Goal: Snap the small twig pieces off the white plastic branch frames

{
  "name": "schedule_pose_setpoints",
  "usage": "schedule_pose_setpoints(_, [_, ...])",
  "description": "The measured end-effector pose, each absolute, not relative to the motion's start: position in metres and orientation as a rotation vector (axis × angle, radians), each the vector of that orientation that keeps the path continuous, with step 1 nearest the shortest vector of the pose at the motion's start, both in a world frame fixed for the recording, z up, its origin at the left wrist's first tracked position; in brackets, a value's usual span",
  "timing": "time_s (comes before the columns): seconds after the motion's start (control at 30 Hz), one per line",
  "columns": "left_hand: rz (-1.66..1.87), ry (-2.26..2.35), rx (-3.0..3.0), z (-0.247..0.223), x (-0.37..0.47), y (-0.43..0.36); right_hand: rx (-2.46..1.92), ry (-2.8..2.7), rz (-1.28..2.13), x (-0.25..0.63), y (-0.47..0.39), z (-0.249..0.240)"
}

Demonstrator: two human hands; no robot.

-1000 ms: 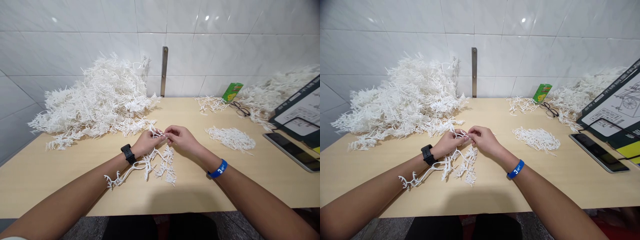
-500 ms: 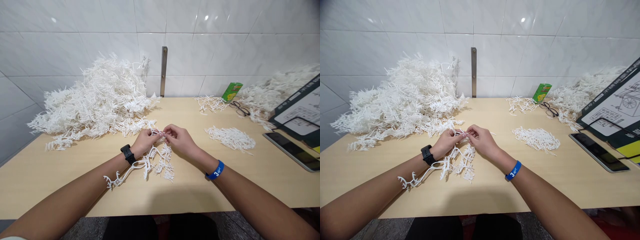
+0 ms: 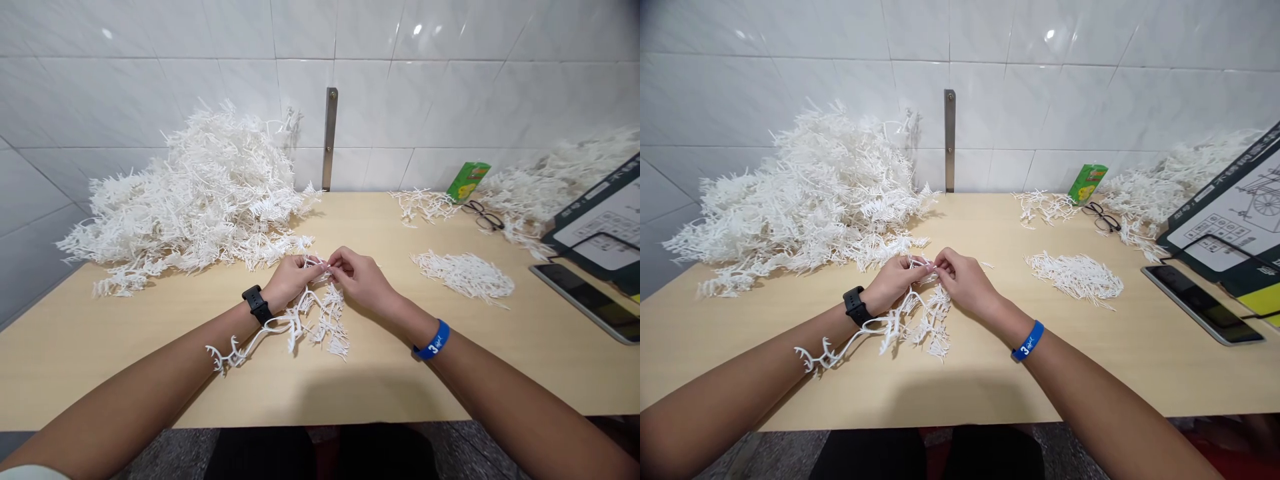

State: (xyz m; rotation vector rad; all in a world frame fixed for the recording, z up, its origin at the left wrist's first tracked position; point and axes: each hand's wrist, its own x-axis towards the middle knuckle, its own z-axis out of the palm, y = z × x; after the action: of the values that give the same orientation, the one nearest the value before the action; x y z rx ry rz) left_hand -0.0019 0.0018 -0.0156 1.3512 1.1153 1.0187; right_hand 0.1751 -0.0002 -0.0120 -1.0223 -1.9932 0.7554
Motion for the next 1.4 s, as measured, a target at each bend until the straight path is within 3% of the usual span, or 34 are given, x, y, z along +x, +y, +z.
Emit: schedule_pose_setpoints(1.4, [1.009,1.130,1.461,-0.008,0.001,-0.006,-1.054,-2.025,0.737,0.179,0.003,-0.011])
